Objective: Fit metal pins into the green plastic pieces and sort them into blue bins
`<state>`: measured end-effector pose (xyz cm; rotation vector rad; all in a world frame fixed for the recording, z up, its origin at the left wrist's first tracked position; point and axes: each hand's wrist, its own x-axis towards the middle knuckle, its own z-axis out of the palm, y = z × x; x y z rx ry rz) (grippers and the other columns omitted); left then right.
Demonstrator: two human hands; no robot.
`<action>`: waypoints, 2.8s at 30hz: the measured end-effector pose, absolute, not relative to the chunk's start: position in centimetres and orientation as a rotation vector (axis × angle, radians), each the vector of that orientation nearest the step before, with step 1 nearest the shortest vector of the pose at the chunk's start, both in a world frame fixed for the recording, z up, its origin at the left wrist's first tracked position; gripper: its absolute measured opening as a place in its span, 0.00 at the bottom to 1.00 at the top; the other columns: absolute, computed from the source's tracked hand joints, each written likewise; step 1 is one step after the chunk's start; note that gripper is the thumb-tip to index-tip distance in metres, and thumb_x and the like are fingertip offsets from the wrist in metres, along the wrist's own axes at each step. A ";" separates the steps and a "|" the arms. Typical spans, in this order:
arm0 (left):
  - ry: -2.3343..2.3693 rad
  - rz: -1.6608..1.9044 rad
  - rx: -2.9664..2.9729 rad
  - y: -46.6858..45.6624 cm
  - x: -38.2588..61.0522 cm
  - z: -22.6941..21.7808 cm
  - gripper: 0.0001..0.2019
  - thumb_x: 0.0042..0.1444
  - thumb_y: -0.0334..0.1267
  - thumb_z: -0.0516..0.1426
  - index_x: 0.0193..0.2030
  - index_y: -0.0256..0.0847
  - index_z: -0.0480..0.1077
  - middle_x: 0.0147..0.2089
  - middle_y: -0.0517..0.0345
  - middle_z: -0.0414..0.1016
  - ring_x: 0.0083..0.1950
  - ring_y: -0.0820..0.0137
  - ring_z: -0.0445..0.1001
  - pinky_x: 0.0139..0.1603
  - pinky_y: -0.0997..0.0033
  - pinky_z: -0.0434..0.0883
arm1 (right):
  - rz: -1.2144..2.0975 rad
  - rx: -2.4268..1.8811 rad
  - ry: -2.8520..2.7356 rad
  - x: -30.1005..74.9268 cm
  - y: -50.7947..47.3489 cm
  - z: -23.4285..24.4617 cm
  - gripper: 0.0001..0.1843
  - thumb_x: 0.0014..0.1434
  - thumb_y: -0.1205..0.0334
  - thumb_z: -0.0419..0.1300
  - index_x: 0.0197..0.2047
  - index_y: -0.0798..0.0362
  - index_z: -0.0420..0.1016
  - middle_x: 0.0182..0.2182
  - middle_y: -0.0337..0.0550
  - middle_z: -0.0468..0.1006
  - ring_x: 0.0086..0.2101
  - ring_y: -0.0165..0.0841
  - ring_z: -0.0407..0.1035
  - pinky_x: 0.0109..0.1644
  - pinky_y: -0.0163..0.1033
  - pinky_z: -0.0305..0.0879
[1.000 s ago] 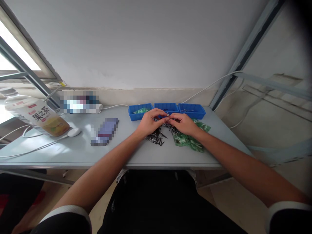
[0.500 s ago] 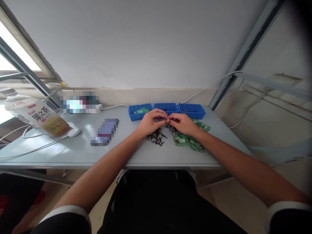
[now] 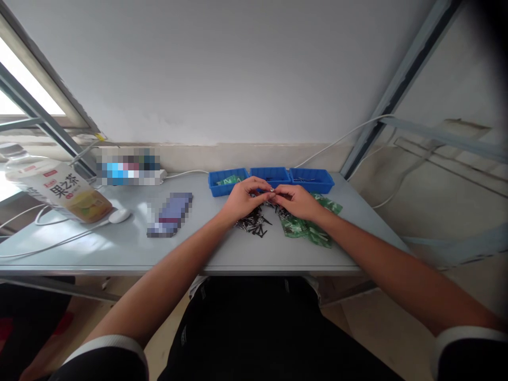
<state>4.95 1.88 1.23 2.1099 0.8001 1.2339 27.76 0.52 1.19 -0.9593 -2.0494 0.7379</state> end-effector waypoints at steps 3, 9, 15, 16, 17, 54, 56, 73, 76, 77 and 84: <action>0.800 1.226 2.115 1.8 4.9 1.4 0.10 0.60 0.47 0.69 0.43 0.44 0.85 0.51 0.49 0.82 0.50 0.63 0.81 0.46 0.64 0.78 | 0.740 -0.961 -2.043 27.8 0.5 1.3 0.19 0.69 0.46 0.61 0.41 0.53 0.84 0.35 0.43 0.81 0.31 0.33 0.70 0.36 0.38 0.66; 0.838 1.222 2.134 1.4 5.0 1.7 0.13 0.64 0.49 0.66 0.48 0.43 0.83 0.52 0.49 0.83 0.50 0.63 0.81 0.48 0.64 0.78 | 0.905 -0.962 -1.910 27.7 0.4 1.5 0.21 0.67 0.42 0.63 0.40 0.53 0.84 0.31 0.42 0.80 0.30 0.34 0.71 0.36 0.40 0.69; 1.070 1.146 2.320 1.6 4.7 1.0 0.13 0.66 0.42 0.63 0.53 0.40 0.77 0.50 0.50 0.83 0.50 0.62 0.81 0.52 0.61 0.78 | 1.293 -0.896 -1.351 28.5 1.9 1.5 0.23 0.59 0.39 0.71 0.45 0.50 0.82 0.34 0.43 0.80 0.31 0.33 0.73 0.31 0.37 0.70; 1.090 1.110 2.373 1.7 4.6 0.8 0.12 0.66 0.41 0.62 0.53 0.40 0.77 0.51 0.49 0.82 0.51 0.60 0.81 0.54 0.59 0.77 | 1.305 -0.905 -1.252 28.8 2.3 1.5 0.23 0.58 0.40 0.72 0.44 0.50 0.82 0.32 0.42 0.79 0.30 0.32 0.72 0.29 0.36 0.69; 1.102 1.073 2.418 1.8 4.5 0.7 0.12 0.66 0.41 0.61 0.53 0.40 0.77 0.52 0.49 0.82 0.53 0.59 0.81 0.57 0.57 0.77 | 1.317 -0.922 -1.169 29.2 2.7 1.4 0.22 0.58 0.41 0.72 0.43 0.50 0.81 0.30 0.41 0.78 0.29 0.32 0.71 0.28 0.35 0.67; 1.064 0.896 2.525 2.2 4.1 0.3 0.07 0.61 0.33 0.62 0.45 0.44 0.79 0.44 0.55 0.86 0.51 0.58 0.81 0.57 0.57 0.76 | 0.335 -1.051 -2.254 27.9 1.9 -0.5 0.08 0.62 0.65 0.67 0.45 0.48 0.85 0.41 0.44 0.87 0.42 0.41 0.79 0.50 0.45 0.73; 1.070 0.928 2.518 2.1 4.1 0.4 0.09 0.62 0.34 0.61 0.47 0.44 0.79 0.48 0.55 0.85 0.53 0.57 0.81 0.58 0.56 0.76 | 0.355 -1.065 -2.207 27.9 2.1 -0.5 0.08 0.62 0.65 0.67 0.45 0.48 0.85 0.41 0.44 0.87 0.42 0.40 0.80 0.50 0.44 0.73; 1.260 1.066 2.476 2.8 3.1 0.3 0.19 0.65 0.26 0.48 0.52 0.39 0.79 0.52 0.48 0.83 0.52 0.60 0.81 0.57 0.58 0.77 | 0.272 -0.474 -2.641 24.9 -2.3 1.0 0.30 0.66 0.46 0.68 0.68 0.44 0.77 0.67 0.51 0.73 0.70 0.52 0.59 0.76 0.60 0.56; 1.278 1.084 2.465 2.6 2.9 0.6 0.20 0.67 0.27 0.47 0.54 0.39 0.78 0.52 0.48 0.83 0.53 0.60 0.81 0.58 0.58 0.77 | 0.200 -0.438 -2.687 24.7 -1.9 0.3 0.23 0.70 0.53 0.64 0.66 0.43 0.80 0.68 0.50 0.74 0.70 0.51 0.60 0.76 0.61 0.56; 1.288 1.081 2.465 2.6 2.9 0.8 0.19 0.68 0.27 0.47 0.54 0.39 0.78 0.52 0.49 0.83 0.53 0.60 0.81 0.58 0.58 0.77 | 0.168 -0.456 -2.680 24.8 -1.6 0.1 0.21 0.71 0.55 0.63 0.65 0.44 0.81 0.66 0.50 0.75 0.68 0.50 0.62 0.75 0.62 0.58; 1.311 1.038 2.494 2.3 3.5 0.8 0.16 0.70 0.31 0.50 0.55 0.40 0.78 0.54 0.49 0.83 0.55 0.59 0.81 0.60 0.56 0.76 | 0.022 -0.719 -2.590 26.8 0.8 -0.3 0.14 0.72 0.62 0.60 0.55 0.49 0.85 0.54 0.50 0.83 0.54 0.47 0.72 0.60 0.56 0.71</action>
